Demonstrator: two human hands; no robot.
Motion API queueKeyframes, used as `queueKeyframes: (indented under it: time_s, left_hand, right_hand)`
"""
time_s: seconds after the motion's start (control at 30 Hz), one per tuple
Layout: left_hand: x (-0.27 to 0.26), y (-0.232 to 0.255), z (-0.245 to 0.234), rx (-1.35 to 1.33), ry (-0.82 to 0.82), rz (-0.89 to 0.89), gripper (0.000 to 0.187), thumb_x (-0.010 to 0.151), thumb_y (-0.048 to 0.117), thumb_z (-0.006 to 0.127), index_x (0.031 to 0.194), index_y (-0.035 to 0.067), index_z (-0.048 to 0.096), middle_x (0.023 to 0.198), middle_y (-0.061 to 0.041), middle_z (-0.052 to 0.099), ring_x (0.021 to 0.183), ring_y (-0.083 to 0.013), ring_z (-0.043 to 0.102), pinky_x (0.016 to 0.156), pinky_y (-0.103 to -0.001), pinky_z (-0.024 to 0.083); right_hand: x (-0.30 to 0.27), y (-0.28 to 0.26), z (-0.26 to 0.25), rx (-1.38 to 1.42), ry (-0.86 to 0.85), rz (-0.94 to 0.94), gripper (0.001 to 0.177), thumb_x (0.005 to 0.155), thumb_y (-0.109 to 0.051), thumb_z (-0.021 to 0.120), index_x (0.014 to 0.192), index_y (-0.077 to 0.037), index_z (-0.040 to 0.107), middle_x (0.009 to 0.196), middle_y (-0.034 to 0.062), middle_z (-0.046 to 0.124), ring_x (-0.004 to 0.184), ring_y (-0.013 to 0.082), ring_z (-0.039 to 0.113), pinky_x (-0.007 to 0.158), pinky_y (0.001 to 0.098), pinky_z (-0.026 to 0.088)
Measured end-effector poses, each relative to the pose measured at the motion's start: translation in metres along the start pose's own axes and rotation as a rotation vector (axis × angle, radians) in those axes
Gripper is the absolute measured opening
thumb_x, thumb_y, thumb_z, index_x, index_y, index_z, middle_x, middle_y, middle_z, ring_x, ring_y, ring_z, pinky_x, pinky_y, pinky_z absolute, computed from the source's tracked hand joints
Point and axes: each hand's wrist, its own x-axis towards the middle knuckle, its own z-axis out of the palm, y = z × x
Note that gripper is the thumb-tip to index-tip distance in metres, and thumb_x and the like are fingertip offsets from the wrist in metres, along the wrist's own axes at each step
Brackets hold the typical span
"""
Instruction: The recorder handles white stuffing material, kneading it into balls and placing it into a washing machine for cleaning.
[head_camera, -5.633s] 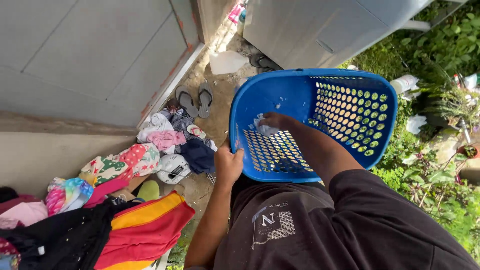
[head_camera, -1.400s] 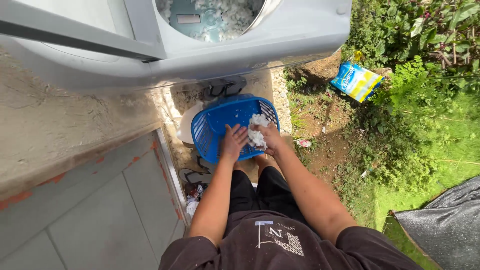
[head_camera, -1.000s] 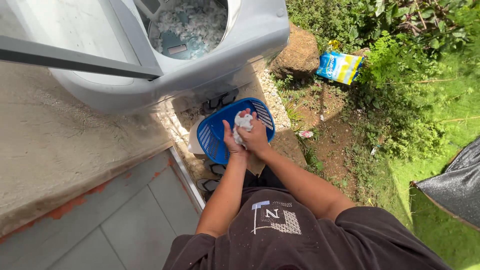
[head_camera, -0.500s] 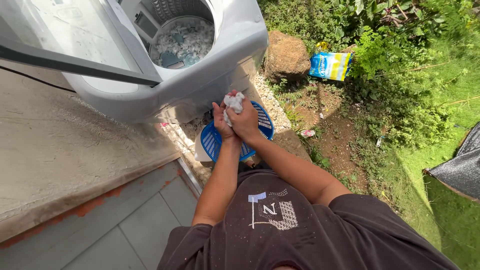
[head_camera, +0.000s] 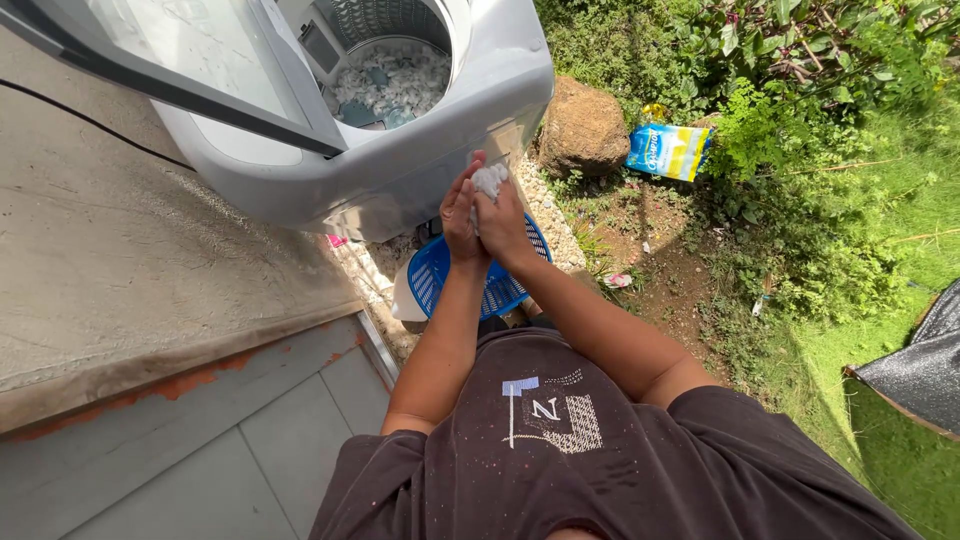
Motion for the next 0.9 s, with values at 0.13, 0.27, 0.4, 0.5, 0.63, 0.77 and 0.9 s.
queueKeyframes:
  time_s: [0.13,0.27,0.4,0.5,0.63,0.77,0.9]
  left_hand:
    - [-0.006,-0.006,0.001,-0.045,0.001,-0.017,0.029,0.108,0.014,0.057,0.128,-0.003,0.069,0.143,-0.02,0.063,0.139,-0.0273,0.056,0.123,-0.041,0.04]
    - [-0.016,-0.004,0.008,-0.016,0.011,0.007,0.022,0.105,0.011,0.064,0.122,-0.003,0.07,0.133,-0.019,0.069,0.126,-0.0247,0.063,0.113,-0.038,0.047]
    - [-0.02,-0.006,0.016,0.01,0.06,-0.017,0.022,0.098,0.012,0.072,0.117,0.001,0.071,0.119,-0.012,0.071,0.107,-0.0173,0.066,0.098,-0.032,0.051]
    - [-0.016,-0.011,0.015,-0.045,0.181,-0.039,0.016,0.098,0.015,0.076,0.107,0.002,0.07,0.109,-0.008,0.073,0.096,-0.013,0.066,0.088,-0.028,0.052]
    - [-0.014,-0.019,0.006,-0.058,0.247,-0.052,0.017,0.096,0.019,0.076,0.1,0.003,0.071,0.097,-0.007,0.073,0.083,-0.0112,0.067,0.077,-0.026,0.054]
    - [-0.017,-0.028,-0.002,-0.096,0.253,-0.046,0.017,0.096,0.019,0.078,0.095,0.005,0.069,0.086,-0.003,0.071,0.072,-0.0087,0.063,0.065,-0.023,0.051]
    - [-0.017,-0.022,0.008,-0.073,0.253,-0.05,0.019,0.097,0.022,0.077,0.092,0.005,0.069,0.085,-0.003,0.07,0.072,-0.0093,0.061,0.064,-0.024,0.049]
  right_hand:
    - [0.005,0.02,-0.001,0.144,-0.017,-0.223,0.053,0.1,-0.016,0.053,0.149,-0.001,0.041,0.141,0.0207,0.056,0.128,0.0291,0.058,0.106,0.0397,0.046]
    - [0.009,0.022,-0.001,0.489,-0.103,0.015,0.068,0.098,-0.008,0.049,0.16,-0.01,0.019,0.123,0.0117,0.057,0.11,0.0209,0.059,0.095,0.0321,0.05]
    - [0.011,0.027,-0.002,0.533,-0.135,0.066,0.063,0.098,-0.006,0.05,0.156,-0.007,0.027,0.113,0.0085,0.057,0.101,0.0177,0.059,0.087,0.0299,0.054]
    - [0.003,0.011,-0.002,0.521,-0.11,0.098,0.053,0.103,-0.015,0.044,0.155,-0.008,0.034,0.109,0.0085,0.057,0.096,0.0172,0.058,0.083,0.0293,0.053]
    - [0.002,0.025,-0.005,0.606,-0.16,0.05,0.053,0.105,-0.019,0.043,0.155,0.0,0.037,0.112,0.0119,0.055,0.101,0.0194,0.056,0.088,0.0316,0.051]
    - [-0.004,0.023,-0.012,0.555,-0.203,0.014,0.063,0.106,-0.027,0.041,0.16,0.001,0.025,0.135,0.0142,0.053,0.123,0.0185,0.054,0.107,0.0304,0.042]
    - [-0.007,0.016,-0.015,0.454,-0.161,-0.096,0.064,0.112,-0.039,0.032,0.16,0.003,0.031,0.148,0.0146,0.049,0.135,0.0184,0.05,0.114,0.0283,0.037]
